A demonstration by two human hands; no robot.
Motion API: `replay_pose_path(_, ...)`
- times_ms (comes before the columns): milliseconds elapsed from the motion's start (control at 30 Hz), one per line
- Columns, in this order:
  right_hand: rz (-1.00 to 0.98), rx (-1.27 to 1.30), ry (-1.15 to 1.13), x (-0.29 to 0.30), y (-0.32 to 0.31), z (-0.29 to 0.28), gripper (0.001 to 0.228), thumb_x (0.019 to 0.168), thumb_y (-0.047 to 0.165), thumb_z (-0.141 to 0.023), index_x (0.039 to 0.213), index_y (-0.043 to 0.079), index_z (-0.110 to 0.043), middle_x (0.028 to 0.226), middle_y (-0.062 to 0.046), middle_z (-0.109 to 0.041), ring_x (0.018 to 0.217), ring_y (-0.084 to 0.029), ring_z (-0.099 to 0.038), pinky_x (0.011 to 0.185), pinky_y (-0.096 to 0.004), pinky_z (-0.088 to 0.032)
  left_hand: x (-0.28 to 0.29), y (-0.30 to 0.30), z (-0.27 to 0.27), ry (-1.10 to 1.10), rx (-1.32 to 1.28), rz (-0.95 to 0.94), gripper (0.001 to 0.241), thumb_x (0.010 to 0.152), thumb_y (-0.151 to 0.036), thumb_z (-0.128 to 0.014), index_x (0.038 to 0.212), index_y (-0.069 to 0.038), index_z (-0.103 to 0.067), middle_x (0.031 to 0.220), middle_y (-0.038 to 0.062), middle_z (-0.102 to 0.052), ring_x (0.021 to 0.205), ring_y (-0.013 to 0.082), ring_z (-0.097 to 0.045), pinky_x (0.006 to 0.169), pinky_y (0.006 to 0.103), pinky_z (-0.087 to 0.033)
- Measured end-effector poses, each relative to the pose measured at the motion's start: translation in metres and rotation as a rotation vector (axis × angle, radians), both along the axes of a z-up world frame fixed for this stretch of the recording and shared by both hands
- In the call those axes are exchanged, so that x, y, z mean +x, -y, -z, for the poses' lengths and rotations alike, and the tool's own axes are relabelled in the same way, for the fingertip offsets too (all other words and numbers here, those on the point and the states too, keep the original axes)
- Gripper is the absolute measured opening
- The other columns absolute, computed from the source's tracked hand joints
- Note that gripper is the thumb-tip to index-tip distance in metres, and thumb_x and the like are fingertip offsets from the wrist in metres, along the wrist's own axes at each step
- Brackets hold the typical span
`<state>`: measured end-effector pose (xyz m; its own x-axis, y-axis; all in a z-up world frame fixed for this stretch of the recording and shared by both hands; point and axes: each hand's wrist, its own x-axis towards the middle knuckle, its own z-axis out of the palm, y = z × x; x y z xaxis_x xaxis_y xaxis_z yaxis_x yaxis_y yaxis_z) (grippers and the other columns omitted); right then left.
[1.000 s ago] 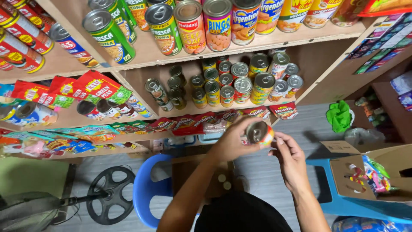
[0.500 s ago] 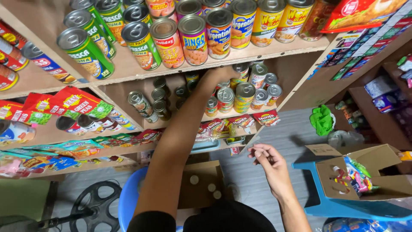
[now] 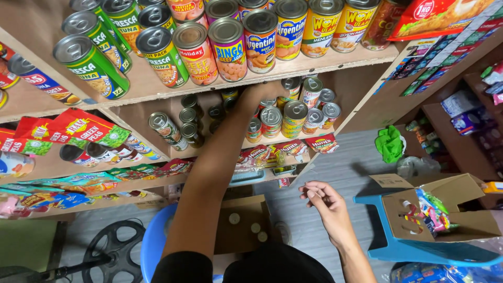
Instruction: Organizing and stocking various canned food products on wooden shelves in a small store aisle.
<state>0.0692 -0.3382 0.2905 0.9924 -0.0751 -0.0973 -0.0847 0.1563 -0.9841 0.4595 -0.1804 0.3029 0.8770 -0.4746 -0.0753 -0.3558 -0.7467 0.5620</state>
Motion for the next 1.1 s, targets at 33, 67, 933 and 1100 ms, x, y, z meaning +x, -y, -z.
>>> replay_pose_path(33,0.003,-0.012,-0.011,0.0,-0.001,-0.001,0.023,0.097,0.01,-0.064,0.117,0.0,-0.069,0.107,-0.012,-0.077,0.092,-0.017,-0.069,0.075,-0.03,-0.052,0.003,0.0,-0.001,0.014,0.035,0.014,0.071,0.079,-0.046,-0.078,0.136,-0.006,-0.061,0.138,0.019,-0.063,0.123,0.0317,-0.063,0.105,0.042,-0.047)
replay_pose_path(67,0.007,-0.024,-0.024,0.0,-0.002,-0.001,0.023,0.096,0.01,-0.064,0.117,0.0,-0.069,0.107,-0.012,-0.077,0.092,-0.017,-0.069,0.074,-0.031,-0.052,0.005,0.001,-0.001,0.027,0.07,0.028,0.068,0.081,-0.045,-0.076,0.135,-0.006,-0.061,0.137,0.019,-0.064,0.121,0.0324,-0.063,0.104,0.0428,-0.048)
replay_pose_path(933,-0.118,-0.039,-0.071,-0.002,-0.014,0.006,0.025,0.097,0.01,-0.063,0.119,0.0,-0.068,0.108,-0.011,-0.077,0.094,-0.015,-0.069,0.078,-0.03,-0.052,-0.068,-0.07,0.003,0.221,-0.248,0.483,0.067,0.063,-0.001,-0.081,0.126,-0.012,-0.061,0.122,0.015,-0.062,0.121,0.0329,-0.06,0.103,0.0415,-0.05)
replay_pose_path(1100,-0.141,-0.051,-0.093,-0.001,-0.019,0.009,0.025,0.097,0.01,-0.063,0.119,0.001,-0.069,0.109,-0.01,-0.078,0.094,-0.015,-0.069,0.078,-0.03,-0.052,-0.079,-0.068,-0.002,0.232,-0.287,0.466,0.074,0.063,-0.006,-0.085,0.132,-0.008,-0.057,0.127,0.018,-0.058,0.122,0.0351,-0.057,0.103,0.0428,-0.047)
